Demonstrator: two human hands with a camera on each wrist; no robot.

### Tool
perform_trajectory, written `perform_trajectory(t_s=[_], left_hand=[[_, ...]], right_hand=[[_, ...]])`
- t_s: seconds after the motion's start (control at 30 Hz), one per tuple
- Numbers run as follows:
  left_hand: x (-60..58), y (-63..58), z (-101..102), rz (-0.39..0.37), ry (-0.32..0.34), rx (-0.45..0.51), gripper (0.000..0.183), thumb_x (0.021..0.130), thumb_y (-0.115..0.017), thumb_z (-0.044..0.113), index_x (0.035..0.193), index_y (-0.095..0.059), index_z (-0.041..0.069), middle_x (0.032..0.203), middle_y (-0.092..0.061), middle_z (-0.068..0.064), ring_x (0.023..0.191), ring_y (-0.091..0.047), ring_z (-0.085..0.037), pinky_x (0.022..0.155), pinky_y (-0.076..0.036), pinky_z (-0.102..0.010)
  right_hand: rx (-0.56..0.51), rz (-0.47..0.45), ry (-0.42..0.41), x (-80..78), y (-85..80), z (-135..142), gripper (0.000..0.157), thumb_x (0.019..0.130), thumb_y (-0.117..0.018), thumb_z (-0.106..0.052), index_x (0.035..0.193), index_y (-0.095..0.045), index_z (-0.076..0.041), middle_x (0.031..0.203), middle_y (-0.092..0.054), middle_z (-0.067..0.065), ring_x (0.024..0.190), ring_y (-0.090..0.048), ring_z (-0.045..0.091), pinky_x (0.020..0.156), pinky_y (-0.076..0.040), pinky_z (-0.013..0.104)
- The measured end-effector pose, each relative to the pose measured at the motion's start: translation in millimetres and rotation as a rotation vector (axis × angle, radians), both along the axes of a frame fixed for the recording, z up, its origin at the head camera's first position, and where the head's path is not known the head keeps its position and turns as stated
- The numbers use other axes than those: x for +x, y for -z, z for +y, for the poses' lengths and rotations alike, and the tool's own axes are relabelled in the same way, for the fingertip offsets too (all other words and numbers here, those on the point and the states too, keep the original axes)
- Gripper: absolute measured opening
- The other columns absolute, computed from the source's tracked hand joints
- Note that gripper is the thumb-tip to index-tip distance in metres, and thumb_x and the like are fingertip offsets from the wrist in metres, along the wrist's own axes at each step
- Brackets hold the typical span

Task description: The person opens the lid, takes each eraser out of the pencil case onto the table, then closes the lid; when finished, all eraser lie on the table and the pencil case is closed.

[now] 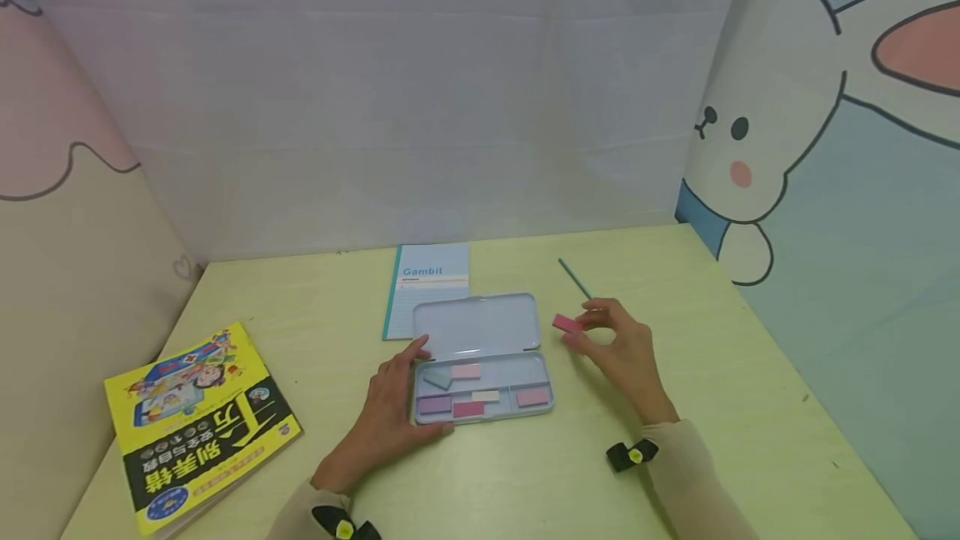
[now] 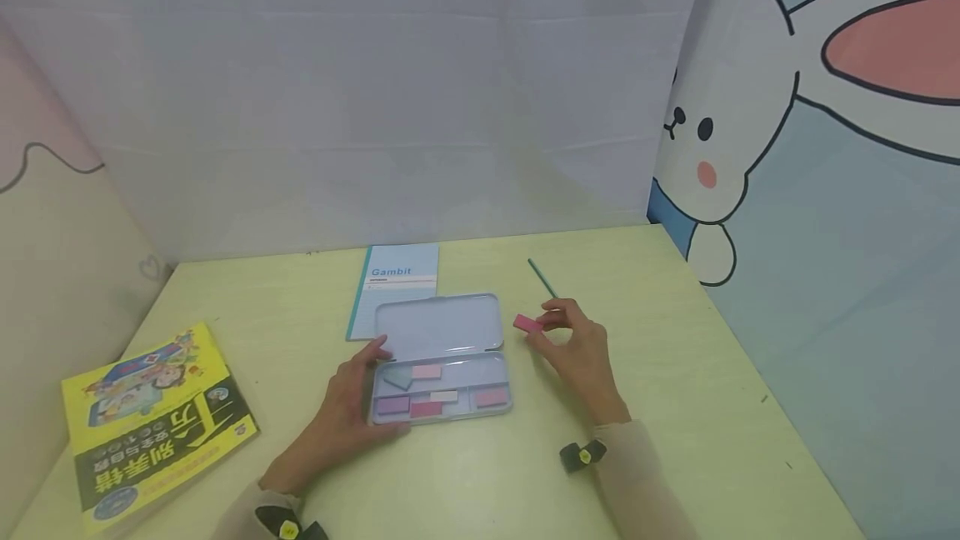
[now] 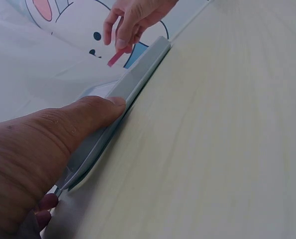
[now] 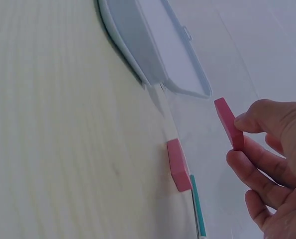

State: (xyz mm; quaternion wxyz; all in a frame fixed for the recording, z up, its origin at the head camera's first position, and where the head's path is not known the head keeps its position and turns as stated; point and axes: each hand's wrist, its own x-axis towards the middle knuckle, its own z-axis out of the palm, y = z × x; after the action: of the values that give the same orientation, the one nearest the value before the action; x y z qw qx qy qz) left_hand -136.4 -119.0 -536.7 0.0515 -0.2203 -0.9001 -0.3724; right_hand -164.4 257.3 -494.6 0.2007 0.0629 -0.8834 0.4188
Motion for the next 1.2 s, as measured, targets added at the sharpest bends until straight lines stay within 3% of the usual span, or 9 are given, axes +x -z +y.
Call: perform_trajectory(t_s=[0.27,0.4,0.5,0.67,0.8,1.0,1.2], left_hand=[[-0.6,-0.7,0.7,-0.018,0.008,0.008,0.129,0.068,-0.101,0.040,0.171,-0.025,0.021,0.153,-0.053,-0.001,0.136,-0.049,-0.028,0.112,-0.037,-0.054],[-0.6,-0.6,0.8,-0.013,0.008,0.006,0.129,0.068,-0.101,0.041,0.171,-0.025,0.022,0.153,-0.053,-0.001,0.136,-0.049,-0.028,0.112,-0.037,-0.053],[0.0,0.2,0.4,-0.010,0.004,0.003,0.130,0.068,-0.101,0.040,0.171,-0.023,0.024,0.153,-0.053,-0.001,0.135,-0.049,-0.027,0.112,-0.037,-0.052],[0.3,0.8,0.0,0.003,0.002,0.002,0.131,0.067,-0.102,0.040,0.171,-0.023,0.026,0.153,-0.053,-0.001,0.134,-0.050,-0.027,0.110,-0.037,-0.051],[0.2,1.1,0.4,-0.006,0.003,0.001,0.131,0.067,-0.101,0.040,0.171,-0.023,0.025,0.153,-0.053,-0.001,0.134,-0.050,-0.027,0.111,-0.037,-0.053],[0.4,0.5,0.2,-0.009,0.002,-0.008,0.129,0.067,-0.101,0.040,0.170,-0.025,0.024,0.153,-0.053,-0.001,0.134,-0.050,-0.027,0.110,-0.038,-0.053],[1.2,-0.3,0.4,0.011,0.000,-0.006,0.129,0.068,-0.101,0.040,0.170,-0.024,0.024,0.152,-0.054,-0.002,0.135,-0.050,-0.028,0.111,-0.038,-0.054]], right_hand=[[0.019,-0.023,0.084,-5.2,6.6,19.1,0.036,0.086,-0.086,-0.003,0.117,-0.067,-0.002,0.099,-0.084,0.013,0.092,-0.081,0.034,0.098,-0.041,0.019],[0.039,-0.089,0.111,-5.4,9.0,22.9,0.034,0.089,-0.086,-0.009,0.116,-0.067,-0.003,0.102,-0.083,0.015,0.097,-0.080,0.035,0.098,-0.049,0.033],[0.058,-0.187,0.130,-4.6,10.7,24.7,0.033,0.094,-0.084,-0.020,0.118,-0.065,-0.006,0.107,-0.083,0.016,0.103,-0.077,0.035,0.098,-0.053,0.047],[0.095,-0.285,0.134,-4.6,13.1,27.6,0.033,0.098,-0.079,-0.025,0.121,-0.064,-0.008,0.113,-0.081,0.017,0.113,-0.070,0.038,0.102,-0.050,0.056],[0.126,-0.262,0.120,-5.5,13.7,28.4,0.036,0.097,-0.079,-0.022,0.126,-0.066,-0.005,0.114,-0.081,0.018,0.114,-0.067,0.041,0.103,-0.046,0.059],[0.125,-0.158,0.118,-4.8,11.1,19.6,0.035,0.096,-0.082,-0.024,0.123,-0.069,-0.005,0.113,-0.079,0.016,0.105,-0.070,0.035,0.094,-0.050,0.050],[0.014,-0.029,-0.043,-1.9,3.8,-5.8,0.026,0.092,-0.084,-0.009,0.116,-0.073,-0.007,0.106,-0.082,0.011,0.093,-0.076,0.027,0.088,-0.063,0.045]])
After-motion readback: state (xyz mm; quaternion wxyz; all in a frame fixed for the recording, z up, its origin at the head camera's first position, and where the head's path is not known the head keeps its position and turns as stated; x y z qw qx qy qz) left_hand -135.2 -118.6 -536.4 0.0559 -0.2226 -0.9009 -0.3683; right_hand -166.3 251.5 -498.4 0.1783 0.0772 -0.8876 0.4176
